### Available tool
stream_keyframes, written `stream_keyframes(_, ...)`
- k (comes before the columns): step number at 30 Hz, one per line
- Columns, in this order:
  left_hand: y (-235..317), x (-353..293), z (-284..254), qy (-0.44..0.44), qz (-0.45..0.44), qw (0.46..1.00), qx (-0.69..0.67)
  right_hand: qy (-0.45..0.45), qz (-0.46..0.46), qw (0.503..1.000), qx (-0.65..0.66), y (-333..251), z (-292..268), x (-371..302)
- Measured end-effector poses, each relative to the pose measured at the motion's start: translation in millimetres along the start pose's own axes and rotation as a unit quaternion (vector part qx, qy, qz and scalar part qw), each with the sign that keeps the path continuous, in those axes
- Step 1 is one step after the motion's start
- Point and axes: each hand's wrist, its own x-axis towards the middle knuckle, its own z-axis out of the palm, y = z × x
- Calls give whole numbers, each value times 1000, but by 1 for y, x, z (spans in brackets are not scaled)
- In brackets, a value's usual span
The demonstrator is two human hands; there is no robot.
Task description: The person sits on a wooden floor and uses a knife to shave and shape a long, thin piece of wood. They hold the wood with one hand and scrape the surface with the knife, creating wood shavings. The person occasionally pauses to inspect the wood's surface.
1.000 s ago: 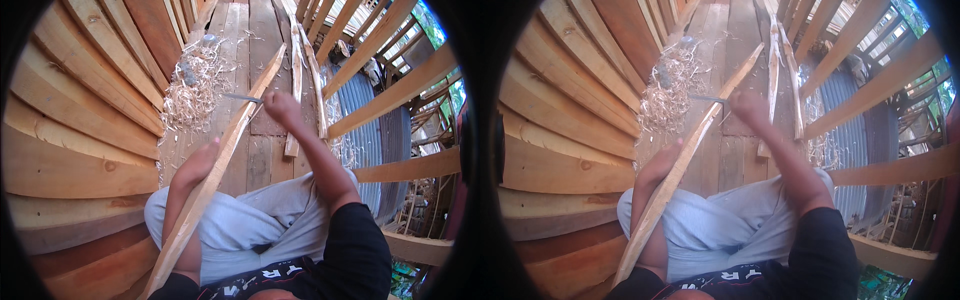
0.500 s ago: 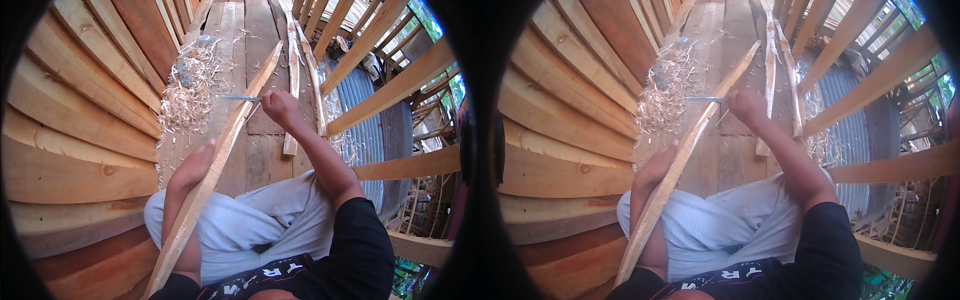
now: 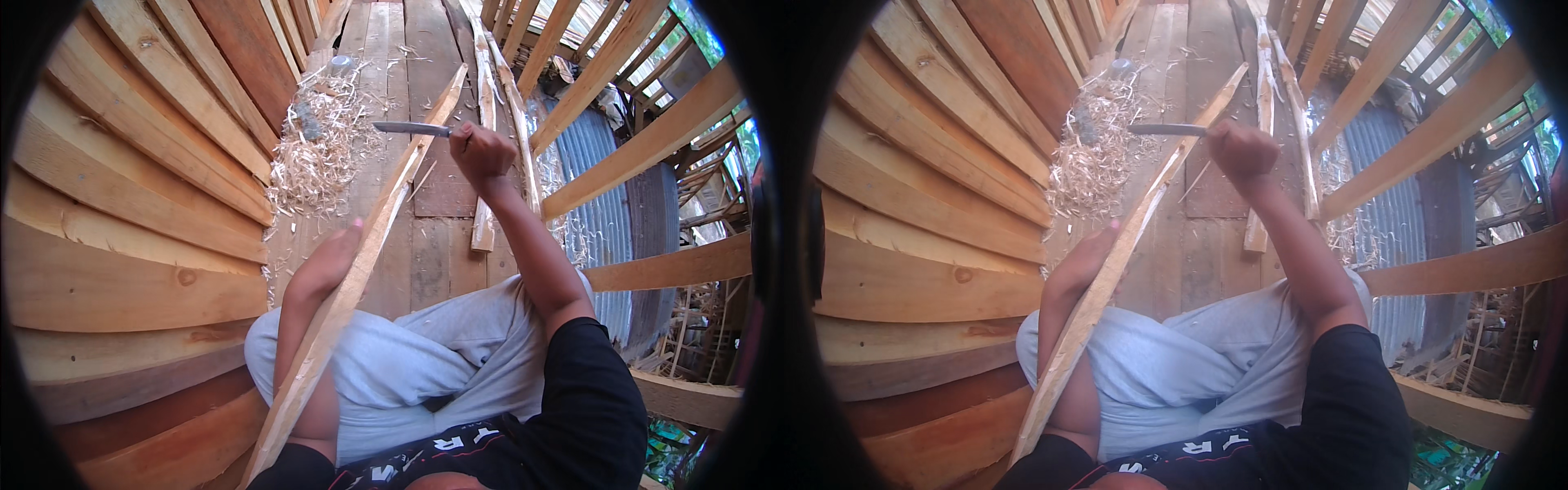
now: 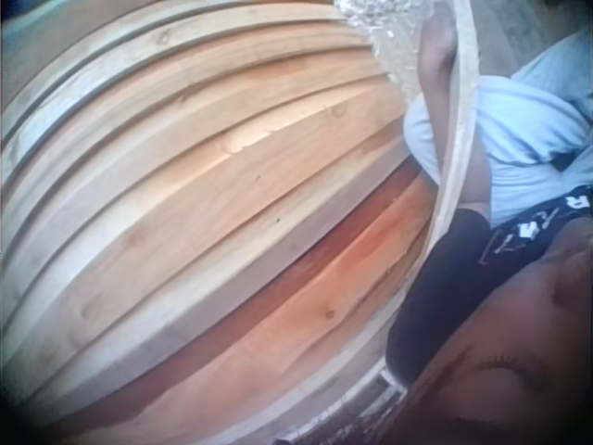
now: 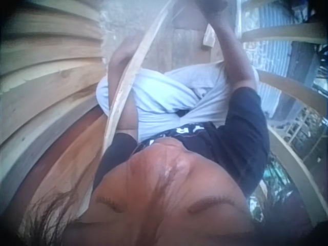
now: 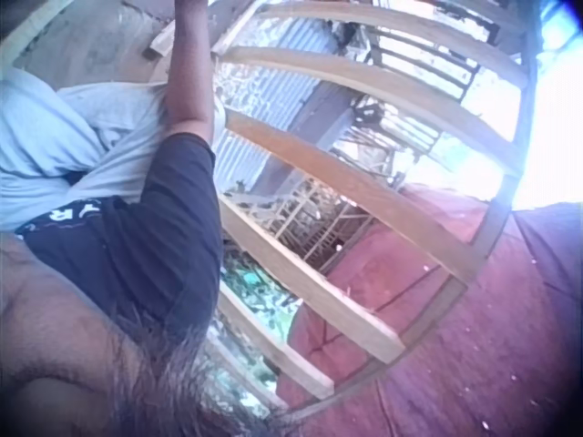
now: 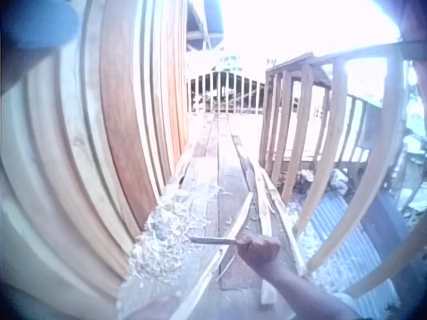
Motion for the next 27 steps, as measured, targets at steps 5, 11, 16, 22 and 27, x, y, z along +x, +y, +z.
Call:
stream_keyframes(5, 6, -5, 3, -6, 4, 1000, 6, -201, 43, 978, 31, -18, 10, -23)
stream_keyframes(11, -3, 0, -2, 8, -9, 1000, 9, -209, 91, 973, 24, -5, 22, -19)
stream_keyframes(16, 0, -1, 0, -12, -4, 1000, -18, -14, -5, 999, -32, 1, 34, -29)
stream_keyframes(22, 6, -4, 1, -7, -13, 1000, 6, 65, -63, 996, -25, 5, 38, -25)
stream_keyframes(27, 5, -6, 0, -2, 11, 1000, 13, 76, -88, 993, -35, 9, 38, -24)
